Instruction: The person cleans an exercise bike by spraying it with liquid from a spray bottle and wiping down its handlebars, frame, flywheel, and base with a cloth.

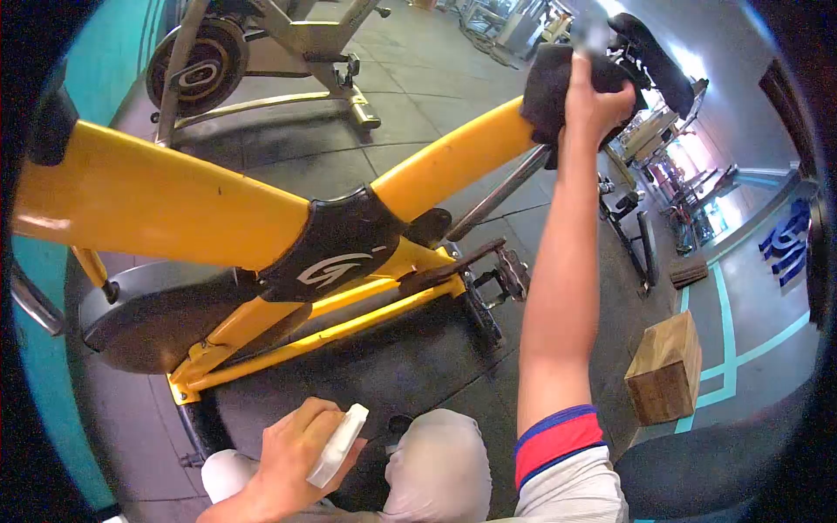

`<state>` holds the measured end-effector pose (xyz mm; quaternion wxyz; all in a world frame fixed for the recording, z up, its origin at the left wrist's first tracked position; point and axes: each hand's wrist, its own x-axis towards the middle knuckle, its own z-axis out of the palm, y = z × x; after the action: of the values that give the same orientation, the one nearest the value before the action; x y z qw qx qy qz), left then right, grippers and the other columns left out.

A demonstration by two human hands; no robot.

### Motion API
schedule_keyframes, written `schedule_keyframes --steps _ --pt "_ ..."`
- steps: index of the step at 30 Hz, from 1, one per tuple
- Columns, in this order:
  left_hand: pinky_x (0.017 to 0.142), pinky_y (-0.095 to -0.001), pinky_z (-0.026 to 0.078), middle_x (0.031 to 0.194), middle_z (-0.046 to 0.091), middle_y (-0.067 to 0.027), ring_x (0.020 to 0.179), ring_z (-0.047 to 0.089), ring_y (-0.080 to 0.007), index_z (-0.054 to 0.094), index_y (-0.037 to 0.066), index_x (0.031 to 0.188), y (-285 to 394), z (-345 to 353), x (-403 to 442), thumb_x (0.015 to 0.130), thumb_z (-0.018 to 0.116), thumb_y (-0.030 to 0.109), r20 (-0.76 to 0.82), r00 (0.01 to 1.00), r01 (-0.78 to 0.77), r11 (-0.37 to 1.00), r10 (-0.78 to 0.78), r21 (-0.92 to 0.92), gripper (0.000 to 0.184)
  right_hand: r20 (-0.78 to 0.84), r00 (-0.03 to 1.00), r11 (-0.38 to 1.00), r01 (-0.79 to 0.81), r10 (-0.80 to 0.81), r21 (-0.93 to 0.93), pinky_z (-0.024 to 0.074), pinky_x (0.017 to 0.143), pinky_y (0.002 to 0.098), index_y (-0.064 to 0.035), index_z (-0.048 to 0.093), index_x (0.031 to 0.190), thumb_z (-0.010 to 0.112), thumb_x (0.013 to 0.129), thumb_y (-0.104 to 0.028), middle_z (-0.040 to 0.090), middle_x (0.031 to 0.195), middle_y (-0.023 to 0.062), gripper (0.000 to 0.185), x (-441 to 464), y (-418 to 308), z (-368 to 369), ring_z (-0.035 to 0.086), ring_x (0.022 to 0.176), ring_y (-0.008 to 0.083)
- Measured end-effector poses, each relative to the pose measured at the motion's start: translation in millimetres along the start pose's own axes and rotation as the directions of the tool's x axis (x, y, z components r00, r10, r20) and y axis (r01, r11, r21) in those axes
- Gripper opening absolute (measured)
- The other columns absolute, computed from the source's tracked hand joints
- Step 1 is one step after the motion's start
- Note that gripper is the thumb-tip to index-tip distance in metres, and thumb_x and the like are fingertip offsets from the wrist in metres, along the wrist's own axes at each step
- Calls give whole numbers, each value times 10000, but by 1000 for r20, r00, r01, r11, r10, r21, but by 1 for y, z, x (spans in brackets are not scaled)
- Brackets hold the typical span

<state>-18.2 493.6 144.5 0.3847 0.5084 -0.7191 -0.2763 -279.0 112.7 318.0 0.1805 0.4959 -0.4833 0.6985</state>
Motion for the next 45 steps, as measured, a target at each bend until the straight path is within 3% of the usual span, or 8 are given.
schedule_keyframes --steps 3,9,13,22,31,36,42,45 --pt "613 -396 508 878 602 -153 723 617 -345 632 31 907 -1 -3 -2 682 781 96 10 1000 3 1000 -3 27 278 152 984 995 -96 97 -17 99 1149 589 47 126 1479 730 677 -654 27 1504 392 1225 -25 -20 -10 28 1415 528" --pt "618 -401 513 885 605 -158 729 622 -350 632 30 908 -1 4 1 682 777 114 47 998 -34 999 33 31 281 426 876 973 184 -225 136 34 1081 697 92 121 1477 592 863 -417 -29 1476 433 926 -268 -81 -55 -36 1347 642" --pt "615 -400 513 887 602 -164 723 619 -353 629 24 912 10 5 0 682 776 106 50 998 -39 998 37 42 286 495 825 962 223 -274 160 27 1094 678 99 105 1474 584 873 -423 -39 1479 429 929 -258 -61 -60 -39 1346 644" --pt "602 -389 511 880 596 -164 702 616 -343 623 18 908 3 5 4 688 778 101 15 999 -34 999 34 20 282 62 998 985 12 -23 171 74 1176 517 122 192 1446 434 971 -484 122 1492 396 807 -43 1 -12 100 1413 511" --pt "601 -386 510 862 598 -156 700 617 -341 624 16 889 2 17 14 687 771 88 28 998 -49 999 50 -18 260 306 913 963 254 -269 88 68 1169 439 134 -81 1452 414 997 -342 48 1526 355 824 -169 3 -36 95 1438 436" --pt "635 -384 534 910 615 -121 748 644 -316 644 43 924 -2 13 12 712 777 136 38 999 -1 999 -1 45 267 -20 995 980 96 -94 172 311 1072 453 96 330 1377 424 1009 -420 446 1343 313 641 -12 86 -12 433 1243 446" --pt "629 -388 529 907 611 -126 743 636 -323 642 41 922 -4 14 20 711 774 122 59 998 0 998 -4 64 262 248 964 935 -169 92 311 333 1066 461 47 340 1388 478 992 -320 437 1380 282 558 -14 199 -11 448 1246 439" --pt "626 -392 525 905 609 -133 743 632 -330 641 38 922 -4 16 23 710 772 117 67 998 -8 999 5 37 261 174 921 932 360 -349 -35 350 1054 459 41 356 1381 559 934 -225 435 1387 281 558 -53 210 -17 453 1253 432"
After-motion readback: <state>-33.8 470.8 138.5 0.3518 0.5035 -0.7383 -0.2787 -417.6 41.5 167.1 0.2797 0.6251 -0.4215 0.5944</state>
